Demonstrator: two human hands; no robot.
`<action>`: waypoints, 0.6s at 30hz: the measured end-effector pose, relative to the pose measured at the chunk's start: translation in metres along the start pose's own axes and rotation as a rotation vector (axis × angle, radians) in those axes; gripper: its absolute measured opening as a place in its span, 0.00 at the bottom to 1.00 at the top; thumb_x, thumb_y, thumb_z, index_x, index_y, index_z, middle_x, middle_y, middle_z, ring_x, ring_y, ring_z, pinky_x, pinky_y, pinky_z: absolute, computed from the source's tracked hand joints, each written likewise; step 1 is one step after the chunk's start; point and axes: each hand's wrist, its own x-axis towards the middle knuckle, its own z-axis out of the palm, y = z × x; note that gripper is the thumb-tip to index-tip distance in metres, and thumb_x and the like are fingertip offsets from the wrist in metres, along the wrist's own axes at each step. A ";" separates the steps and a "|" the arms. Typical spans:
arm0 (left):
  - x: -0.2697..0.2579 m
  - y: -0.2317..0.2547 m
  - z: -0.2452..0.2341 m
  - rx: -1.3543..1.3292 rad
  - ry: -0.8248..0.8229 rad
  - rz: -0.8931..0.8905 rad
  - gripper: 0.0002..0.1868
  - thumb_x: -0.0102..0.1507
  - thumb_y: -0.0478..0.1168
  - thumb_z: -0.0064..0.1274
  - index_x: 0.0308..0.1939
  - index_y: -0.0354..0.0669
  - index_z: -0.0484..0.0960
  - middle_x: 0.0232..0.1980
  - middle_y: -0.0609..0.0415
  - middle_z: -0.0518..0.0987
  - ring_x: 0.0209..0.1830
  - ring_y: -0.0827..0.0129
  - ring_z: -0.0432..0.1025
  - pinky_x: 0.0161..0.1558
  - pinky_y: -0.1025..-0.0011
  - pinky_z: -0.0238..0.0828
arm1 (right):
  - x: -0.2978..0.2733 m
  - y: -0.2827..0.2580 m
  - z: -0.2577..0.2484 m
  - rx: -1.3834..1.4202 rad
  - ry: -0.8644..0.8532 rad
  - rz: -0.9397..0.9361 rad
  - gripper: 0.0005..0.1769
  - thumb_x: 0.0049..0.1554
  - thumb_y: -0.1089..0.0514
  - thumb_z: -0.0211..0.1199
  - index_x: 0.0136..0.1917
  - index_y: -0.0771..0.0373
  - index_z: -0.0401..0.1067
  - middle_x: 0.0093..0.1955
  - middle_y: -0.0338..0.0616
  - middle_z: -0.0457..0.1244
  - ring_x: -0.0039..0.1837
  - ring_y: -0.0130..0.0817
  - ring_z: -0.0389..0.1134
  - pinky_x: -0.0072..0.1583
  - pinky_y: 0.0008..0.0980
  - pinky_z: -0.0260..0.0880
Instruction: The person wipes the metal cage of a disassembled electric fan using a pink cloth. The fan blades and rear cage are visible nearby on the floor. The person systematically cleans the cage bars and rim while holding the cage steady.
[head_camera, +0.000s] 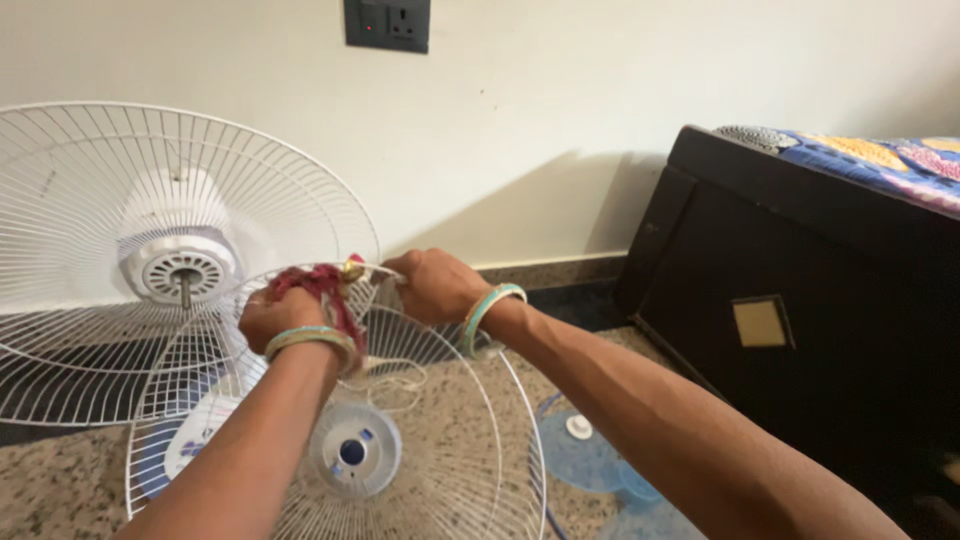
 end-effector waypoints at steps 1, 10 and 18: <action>0.005 0.006 -0.002 0.185 0.129 0.060 0.08 0.59 0.27 0.53 0.40 0.30 0.85 0.38 0.49 0.85 0.32 0.68 0.80 0.30 0.71 0.80 | 0.001 -0.002 -0.003 -0.001 -0.001 -0.008 0.25 0.51 0.60 0.54 0.61 0.51 0.78 0.42 0.60 0.70 0.46 0.56 0.74 0.53 0.48 0.73; 0.032 0.003 -0.001 0.082 0.071 -0.045 0.12 0.60 0.26 0.47 0.44 0.36 0.82 0.40 0.52 0.83 0.32 0.71 0.80 0.34 0.73 0.82 | 0.000 -0.012 -0.022 0.085 -0.072 0.094 0.22 0.52 0.57 0.58 0.60 0.52 0.76 0.38 0.53 0.72 0.38 0.43 0.76 0.47 0.41 0.76; -0.003 -0.015 0.034 0.119 -0.184 -0.121 0.12 0.60 0.28 0.49 0.43 0.39 0.85 0.38 0.54 0.82 0.32 0.73 0.76 0.36 0.69 0.78 | 0.011 -0.006 -0.021 -0.028 0.061 0.060 0.15 0.50 0.49 0.70 0.48 0.58 0.81 0.38 0.56 0.71 0.42 0.50 0.74 0.47 0.46 0.74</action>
